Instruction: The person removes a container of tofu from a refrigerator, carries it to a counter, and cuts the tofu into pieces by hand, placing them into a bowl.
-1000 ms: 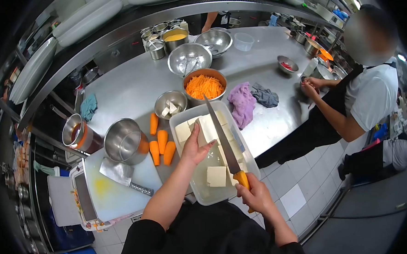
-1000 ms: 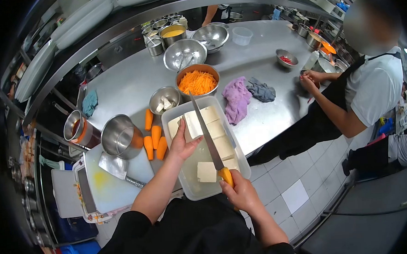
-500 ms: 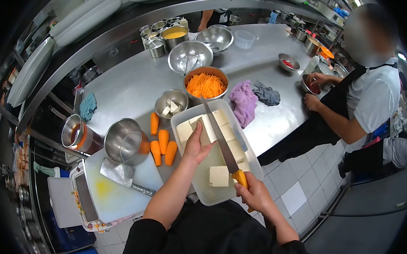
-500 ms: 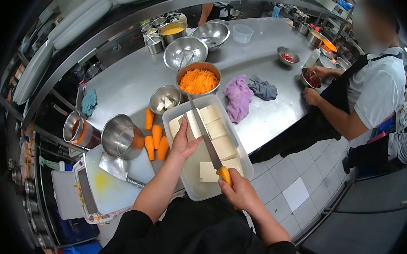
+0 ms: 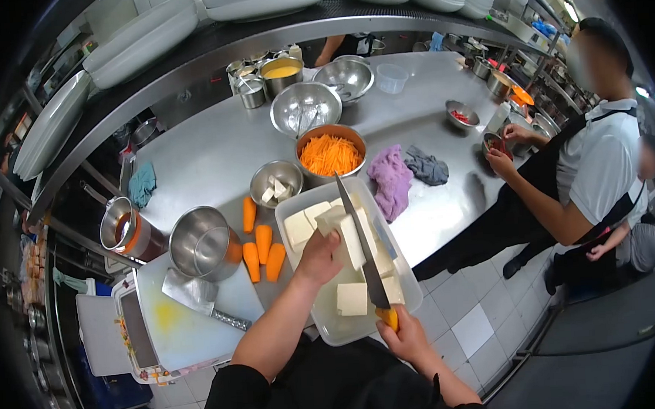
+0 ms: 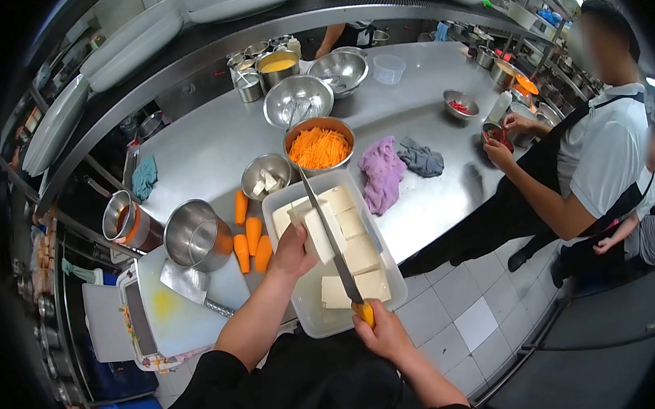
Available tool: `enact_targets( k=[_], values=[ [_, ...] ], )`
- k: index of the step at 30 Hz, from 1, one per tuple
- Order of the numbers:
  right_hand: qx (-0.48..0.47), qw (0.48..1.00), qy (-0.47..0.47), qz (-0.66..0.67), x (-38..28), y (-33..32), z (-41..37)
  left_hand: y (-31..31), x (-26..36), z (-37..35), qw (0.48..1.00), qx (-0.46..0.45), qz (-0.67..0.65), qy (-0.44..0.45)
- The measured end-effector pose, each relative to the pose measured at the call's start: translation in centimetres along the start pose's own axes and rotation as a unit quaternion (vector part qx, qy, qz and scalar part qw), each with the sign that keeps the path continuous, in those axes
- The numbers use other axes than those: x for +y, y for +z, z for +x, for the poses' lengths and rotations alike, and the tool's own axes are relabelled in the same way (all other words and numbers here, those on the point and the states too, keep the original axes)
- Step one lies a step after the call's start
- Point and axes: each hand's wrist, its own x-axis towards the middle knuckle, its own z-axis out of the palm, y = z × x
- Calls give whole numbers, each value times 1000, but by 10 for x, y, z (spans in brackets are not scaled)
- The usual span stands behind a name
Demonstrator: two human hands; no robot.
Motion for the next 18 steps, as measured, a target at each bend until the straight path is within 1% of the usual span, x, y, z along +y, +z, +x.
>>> enact_targets(
  k=[1,2,4,5,6,9,11,15,17,18],
  values=[
    [13,1000,-4,6,10,6,-3,8,7,0,998,-54,-6,-20],
    [14,1000,-9,4,17,10,-4,17,10,-1,998,-56,-6,-16],
    [55,995,-79,11,26,16,-6,34,12,-3,996,-58,64,-6],
    [66,993,-99,12,28,19,-5,43,16,-1,995,-80,52,-15],
    [66,993,-102,10,28,19,-3,48,17,-1,995,-82,53,-12],
    [70,992,-102,30,24,20,-1,57,17,-3,994,-83,66,-13],
    [55,996,-69,17,22,20,2,60,18,-3,994,-75,81,-16],
    [49,997,-58,5,15,21,9,60,17,-4,996,-71,52,-2],
    [22,1000,-22,5,8,20,12,58,17,-4,996,-59,68,3],
    [19,1000,-20,4,7,20,13,57,17,-4,996,-57,66,3]
  ],
)
